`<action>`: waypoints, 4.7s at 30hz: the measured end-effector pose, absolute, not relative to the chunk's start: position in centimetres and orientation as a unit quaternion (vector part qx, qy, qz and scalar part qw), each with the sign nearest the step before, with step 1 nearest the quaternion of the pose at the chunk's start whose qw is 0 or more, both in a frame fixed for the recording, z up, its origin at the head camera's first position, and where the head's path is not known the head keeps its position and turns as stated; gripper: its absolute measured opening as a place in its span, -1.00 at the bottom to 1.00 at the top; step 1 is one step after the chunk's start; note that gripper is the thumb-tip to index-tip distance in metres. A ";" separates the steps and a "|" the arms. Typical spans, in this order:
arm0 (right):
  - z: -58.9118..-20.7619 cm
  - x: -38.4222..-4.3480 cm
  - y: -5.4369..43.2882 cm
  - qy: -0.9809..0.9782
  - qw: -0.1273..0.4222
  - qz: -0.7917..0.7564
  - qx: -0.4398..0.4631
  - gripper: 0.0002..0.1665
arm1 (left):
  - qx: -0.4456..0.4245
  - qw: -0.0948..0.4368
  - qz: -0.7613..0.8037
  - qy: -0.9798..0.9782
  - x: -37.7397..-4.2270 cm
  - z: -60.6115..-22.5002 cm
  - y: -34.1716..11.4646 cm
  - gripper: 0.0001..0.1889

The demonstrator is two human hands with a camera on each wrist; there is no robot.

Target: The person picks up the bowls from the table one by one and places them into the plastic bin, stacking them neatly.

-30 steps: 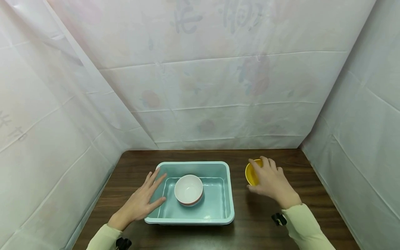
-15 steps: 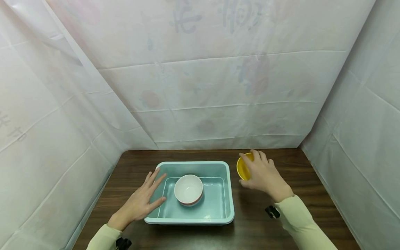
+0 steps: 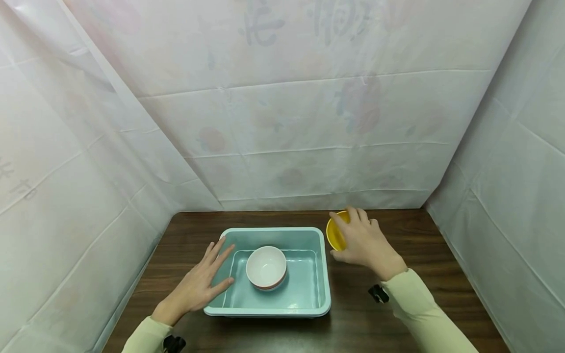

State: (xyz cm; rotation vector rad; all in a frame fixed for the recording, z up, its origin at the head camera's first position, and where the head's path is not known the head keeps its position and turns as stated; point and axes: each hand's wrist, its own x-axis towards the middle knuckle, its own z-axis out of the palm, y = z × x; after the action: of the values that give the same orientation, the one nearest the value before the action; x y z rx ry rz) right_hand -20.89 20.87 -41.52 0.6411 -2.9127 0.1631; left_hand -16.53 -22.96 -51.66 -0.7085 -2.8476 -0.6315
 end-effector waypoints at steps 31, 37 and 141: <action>-40.9 -21.2 17.8 -0.966 0.076 0.076 0.234 0.15 | -0.236 0.071 -0.211 -0.946 -16.6 -51.8 -22.9 -0.18; -40.9 -21.1 17.2 -0.965 0.073 0.080 0.240 0.13 | -0.236 0.071 -0.209 -0.946 -16.7 -52.0 -23.0 -0.19; -42.0 -21.1 11.5 -0.951 0.049 0.140 0.273 0.16 | -0.236 0.071 -0.212 -0.946 -16.5 -51.7 -22.9 -0.20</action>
State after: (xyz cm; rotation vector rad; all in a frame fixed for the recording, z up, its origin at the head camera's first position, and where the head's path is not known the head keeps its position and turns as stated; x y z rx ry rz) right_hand -21.06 11.48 -42.04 0.8311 -2.8968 0.4278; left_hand -16.51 -22.87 -51.71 -0.7089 -2.8443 -0.6370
